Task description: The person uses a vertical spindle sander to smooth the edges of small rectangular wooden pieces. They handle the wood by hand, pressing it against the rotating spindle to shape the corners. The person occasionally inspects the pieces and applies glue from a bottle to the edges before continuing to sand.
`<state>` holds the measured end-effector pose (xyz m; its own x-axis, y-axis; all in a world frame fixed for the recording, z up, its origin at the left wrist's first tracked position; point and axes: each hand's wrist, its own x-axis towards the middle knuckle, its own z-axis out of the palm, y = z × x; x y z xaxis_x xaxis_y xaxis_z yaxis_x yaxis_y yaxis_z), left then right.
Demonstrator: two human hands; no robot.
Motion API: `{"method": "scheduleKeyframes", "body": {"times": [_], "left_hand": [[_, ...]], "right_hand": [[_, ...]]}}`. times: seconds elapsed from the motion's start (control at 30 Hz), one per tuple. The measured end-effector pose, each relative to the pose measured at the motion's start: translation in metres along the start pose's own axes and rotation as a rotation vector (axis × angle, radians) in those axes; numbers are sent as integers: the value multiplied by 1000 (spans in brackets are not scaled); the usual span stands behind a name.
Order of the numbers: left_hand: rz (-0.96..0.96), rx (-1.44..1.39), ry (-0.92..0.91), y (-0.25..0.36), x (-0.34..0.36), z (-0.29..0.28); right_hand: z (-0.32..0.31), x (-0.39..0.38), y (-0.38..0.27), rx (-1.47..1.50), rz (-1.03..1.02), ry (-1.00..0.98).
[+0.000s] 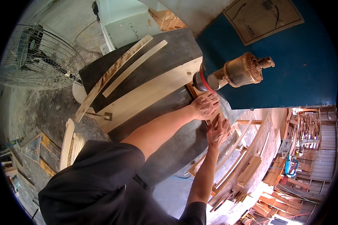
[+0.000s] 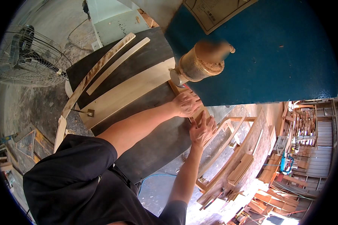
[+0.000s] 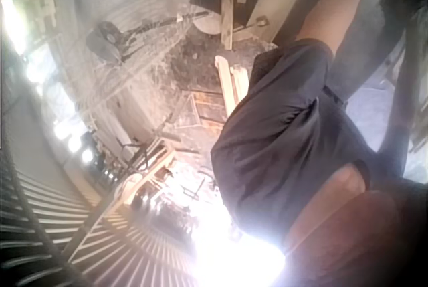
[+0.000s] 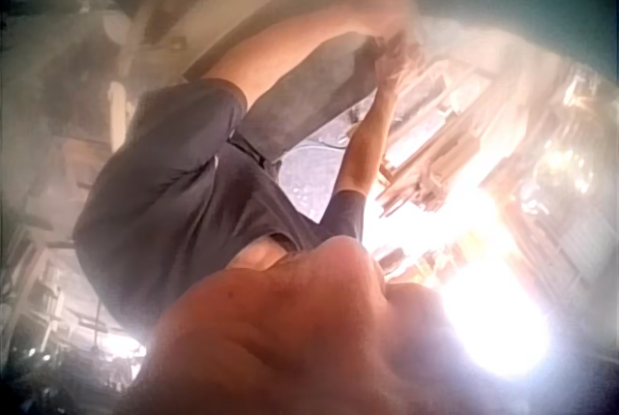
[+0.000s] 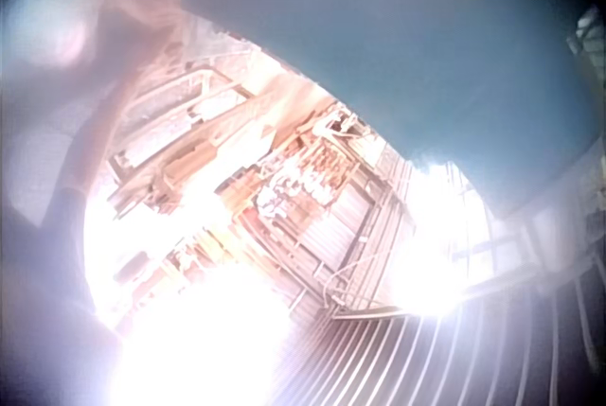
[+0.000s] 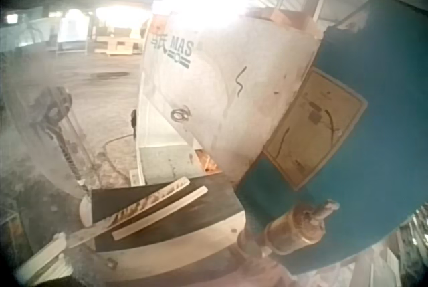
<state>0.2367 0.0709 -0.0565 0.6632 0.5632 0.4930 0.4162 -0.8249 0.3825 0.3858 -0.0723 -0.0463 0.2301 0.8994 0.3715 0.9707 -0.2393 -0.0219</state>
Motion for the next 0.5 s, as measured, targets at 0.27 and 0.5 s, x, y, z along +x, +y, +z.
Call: {"method": "scheduleKeyframes", "body": {"times": [0.27,0.5], "left_hand": [[-65,-27,-145,6,9,-14],[-65,-50,-102,4,22,-8]], "right_hand": [[3,7,7,2,-8,1],[4,15,14,-25,19,-4]]}}
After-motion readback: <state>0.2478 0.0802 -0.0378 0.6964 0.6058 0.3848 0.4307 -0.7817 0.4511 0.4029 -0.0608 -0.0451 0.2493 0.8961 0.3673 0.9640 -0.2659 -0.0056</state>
